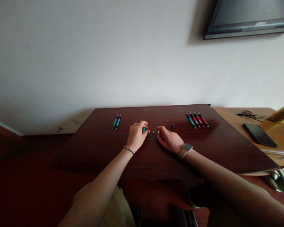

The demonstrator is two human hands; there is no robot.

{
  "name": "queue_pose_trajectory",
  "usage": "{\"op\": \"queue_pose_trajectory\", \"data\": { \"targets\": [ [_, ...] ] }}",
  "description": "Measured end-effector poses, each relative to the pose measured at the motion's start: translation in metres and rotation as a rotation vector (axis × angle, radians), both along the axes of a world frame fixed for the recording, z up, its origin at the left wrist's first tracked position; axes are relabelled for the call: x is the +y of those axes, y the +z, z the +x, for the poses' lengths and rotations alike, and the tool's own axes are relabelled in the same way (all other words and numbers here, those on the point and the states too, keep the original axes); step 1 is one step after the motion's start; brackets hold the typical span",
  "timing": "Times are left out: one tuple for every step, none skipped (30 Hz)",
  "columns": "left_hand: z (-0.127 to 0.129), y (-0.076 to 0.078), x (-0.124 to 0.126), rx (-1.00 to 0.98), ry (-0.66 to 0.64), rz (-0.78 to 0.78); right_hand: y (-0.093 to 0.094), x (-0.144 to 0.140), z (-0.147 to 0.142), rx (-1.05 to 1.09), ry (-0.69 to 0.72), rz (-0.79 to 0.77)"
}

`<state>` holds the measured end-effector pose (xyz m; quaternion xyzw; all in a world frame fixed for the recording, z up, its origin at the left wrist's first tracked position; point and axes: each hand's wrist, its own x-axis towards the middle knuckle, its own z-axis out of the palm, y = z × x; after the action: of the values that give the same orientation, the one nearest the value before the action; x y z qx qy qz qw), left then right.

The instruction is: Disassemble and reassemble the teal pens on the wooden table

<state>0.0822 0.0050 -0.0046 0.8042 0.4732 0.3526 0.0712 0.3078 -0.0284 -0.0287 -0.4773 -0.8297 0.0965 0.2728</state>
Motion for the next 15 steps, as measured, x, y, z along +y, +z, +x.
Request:
{"op": "queue_pose_trajectory", "data": {
  "targets": [
    [0.002, 0.0, 0.001, 0.017, -0.001, 0.001, 0.0, 0.0, 0.0, -0.003, -0.003, 0.001],
    [0.003, -0.001, 0.002, 0.033, -0.001, 0.002, 0.0, 0.0, -0.001, -0.005, -0.005, 0.001],
    [0.005, -0.001, 0.003, 0.05, -0.001, 0.003, 0.001, 0.0, -0.001, -0.006, -0.006, 0.0],
    [0.008, -0.002, 0.005, 0.066, 0.002, 0.004, 0.001, 0.0, -0.001, -0.006, -0.007, 0.0],
    [0.01, -0.003, 0.006, 0.082, 0.006, 0.003, 0.001, 0.0, -0.001, -0.006, -0.009, -0.001],
    [0.012, -0.004, 0.007, 0.096, 0.01, 0.002, 0.001, 0.0, -0.001, -0.003, -0.011, -0.002],
    [0.014, -0.004, 0.008, 0.108, 0.012, -0.001, 0.001, 0.0, -0.002, 0.0, -0.014, -0.003],
    [0.015, -0.005, 0.009, 0.118, 0.012, -0.004, 0.001, 0.001, -0.002, 0.004, -0.017, -0.004],
    [0.017, -0.005, 0.009, 0.121, 0.013, -0.006, 0.002, 0.001, -0.002, 0.006, -0.019, -0.006],
    [0.018, -0.005, 0.01, 0.116, 0.013, -0.005, 0.002, 0.001, -0.002, 0.007, -0.021, -0.007],
    [0.019, -0.005, 0.011, 0.102, 0.013, -0.003, 0.002, 0.001, -0.002, 0.008, -0.022, -0.008],
    [0.019, -0.004, 0.011, 0.08, 0.011, 0.002, 0.003, 0.001, -0.002, 0.007, -0.023, -0.008],
    [0.02, -0.002, 0.011, 0.054, 0.007, 0.007, 0.003, 0.001, -0.002, 0.007, -0.024, -0.008],
    [0.021, -0.001, 0.011, 0.028, 0.002, 0.015, 0.002, 0.002, -0.003, 0.008, -0.025, -0.006],
    [0.021, 0.001, 0.011, 0.005, -0.005, 0.023, 0.002, 0.002, -0.003, 0.01, -0.027, -0.005]
  ]
}}
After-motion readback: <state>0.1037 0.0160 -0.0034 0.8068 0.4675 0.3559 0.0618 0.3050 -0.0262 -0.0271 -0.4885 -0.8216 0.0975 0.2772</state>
